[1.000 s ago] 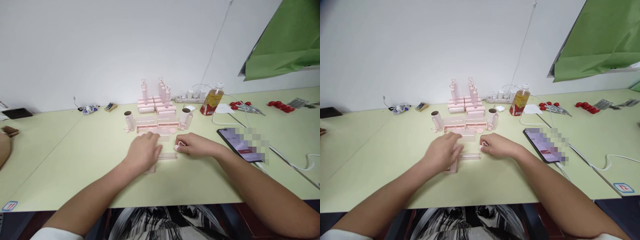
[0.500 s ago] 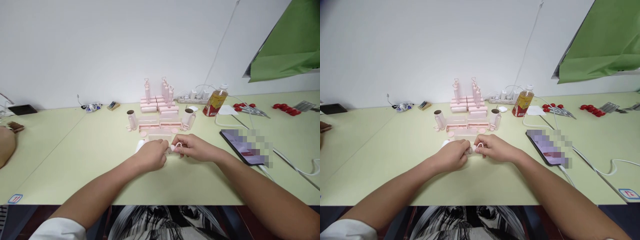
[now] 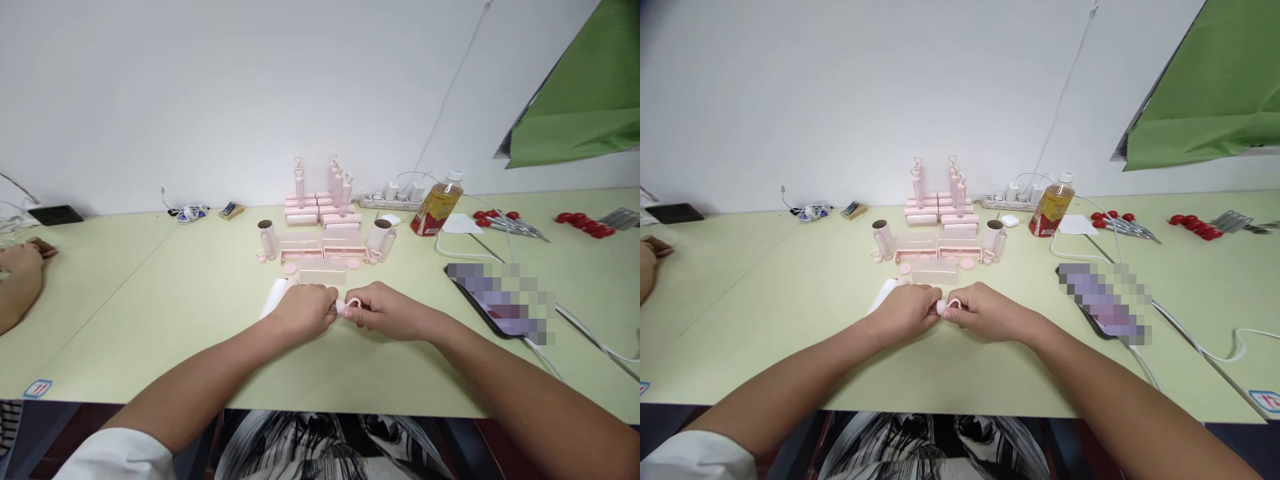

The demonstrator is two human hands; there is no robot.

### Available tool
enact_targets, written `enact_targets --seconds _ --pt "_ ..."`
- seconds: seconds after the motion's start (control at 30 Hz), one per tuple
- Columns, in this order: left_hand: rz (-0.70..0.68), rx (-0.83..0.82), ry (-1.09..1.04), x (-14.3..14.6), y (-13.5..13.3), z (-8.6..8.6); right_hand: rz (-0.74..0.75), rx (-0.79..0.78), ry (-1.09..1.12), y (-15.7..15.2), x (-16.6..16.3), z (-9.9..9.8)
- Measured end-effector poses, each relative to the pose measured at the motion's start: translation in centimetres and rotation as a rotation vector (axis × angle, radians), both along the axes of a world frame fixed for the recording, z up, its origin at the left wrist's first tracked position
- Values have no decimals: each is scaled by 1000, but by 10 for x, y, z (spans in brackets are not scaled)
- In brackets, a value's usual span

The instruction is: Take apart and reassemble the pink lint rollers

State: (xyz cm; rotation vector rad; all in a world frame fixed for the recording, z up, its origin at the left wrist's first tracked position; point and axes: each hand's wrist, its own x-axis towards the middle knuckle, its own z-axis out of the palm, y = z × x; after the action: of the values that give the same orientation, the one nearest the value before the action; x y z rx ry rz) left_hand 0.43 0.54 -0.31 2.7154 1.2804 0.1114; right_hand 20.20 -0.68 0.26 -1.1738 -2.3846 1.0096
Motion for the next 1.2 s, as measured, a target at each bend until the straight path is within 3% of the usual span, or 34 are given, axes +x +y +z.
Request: enact_targets --seconds 0.17,0.53,0.63,0.93,1.1,1.2 --pt "39 -34 43 0 -3 3 -8 -41 43 -4 -10 -3" --pt "64 56 131 1 -2 4 -127 -51 117 -9 -23 -18" --pt "29 82 153 0 -3 4 -142 -183 189 -10 -24 -23" --pt "4 245 94 0 6 4 -320 -914 637 -5 -27 -25" --pt "-40 262 50 1 2 5 -215 -925 624 7 -13 -19" --pt "-213 284 -6 2 -10 6 -263 -874 737 13 -3 -15"
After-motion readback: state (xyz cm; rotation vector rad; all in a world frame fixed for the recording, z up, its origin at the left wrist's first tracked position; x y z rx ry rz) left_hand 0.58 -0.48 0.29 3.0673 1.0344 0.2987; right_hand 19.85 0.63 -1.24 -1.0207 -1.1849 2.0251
